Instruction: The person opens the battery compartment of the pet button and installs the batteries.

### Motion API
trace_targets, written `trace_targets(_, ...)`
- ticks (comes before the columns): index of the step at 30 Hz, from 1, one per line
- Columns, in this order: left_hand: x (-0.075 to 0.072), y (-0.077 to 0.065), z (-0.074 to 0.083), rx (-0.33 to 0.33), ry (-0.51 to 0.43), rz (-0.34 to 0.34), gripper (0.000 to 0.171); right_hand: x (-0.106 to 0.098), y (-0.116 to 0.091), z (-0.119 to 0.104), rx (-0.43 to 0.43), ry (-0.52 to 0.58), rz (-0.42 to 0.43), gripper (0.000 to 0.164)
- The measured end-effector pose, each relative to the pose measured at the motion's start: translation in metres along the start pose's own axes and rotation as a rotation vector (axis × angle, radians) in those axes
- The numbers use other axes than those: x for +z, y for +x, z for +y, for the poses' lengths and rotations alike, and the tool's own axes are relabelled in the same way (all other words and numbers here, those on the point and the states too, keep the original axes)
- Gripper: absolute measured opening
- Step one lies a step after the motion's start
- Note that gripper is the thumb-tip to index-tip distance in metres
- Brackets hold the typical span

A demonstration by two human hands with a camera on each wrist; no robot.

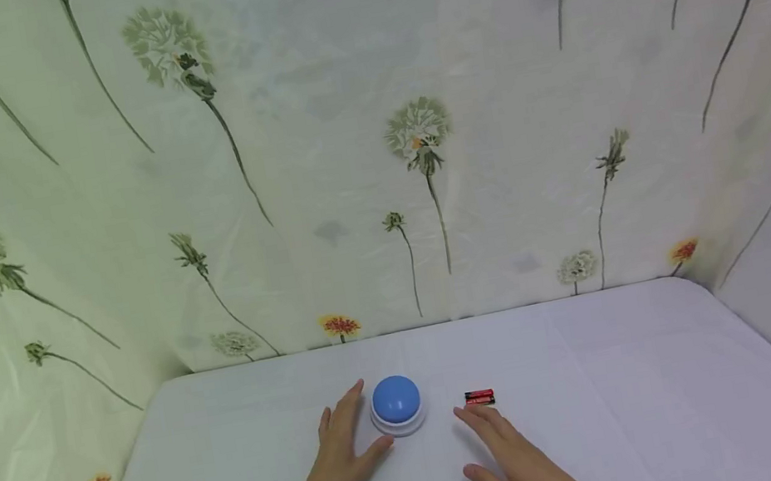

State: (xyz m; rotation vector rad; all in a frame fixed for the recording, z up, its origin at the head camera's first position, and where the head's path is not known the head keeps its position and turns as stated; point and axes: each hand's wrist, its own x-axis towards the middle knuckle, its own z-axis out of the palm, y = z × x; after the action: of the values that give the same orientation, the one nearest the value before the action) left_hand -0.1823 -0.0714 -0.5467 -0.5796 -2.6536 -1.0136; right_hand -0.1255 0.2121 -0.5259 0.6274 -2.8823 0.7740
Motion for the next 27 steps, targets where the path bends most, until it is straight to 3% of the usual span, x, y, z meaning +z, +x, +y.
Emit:
trace_targets(9,0.013,0.004,0.004,-0.069,0.134,0.038,0.082,0.015,0.024,-0.010,-0.055,0.081,0.010,0.068)
trace_targets(19,0.017,0.005,0.002,-0.082,0.135,0.021,0.073,0.025,0.046,-0.014,-0.091,0.178,0.053,0.073)
trace_targets(27,0.017,0.005,0.001,-0.079,0.163,0.065,0.071,0.031,0.051,-0.013,-0.071,0.219,0.057,0.073)
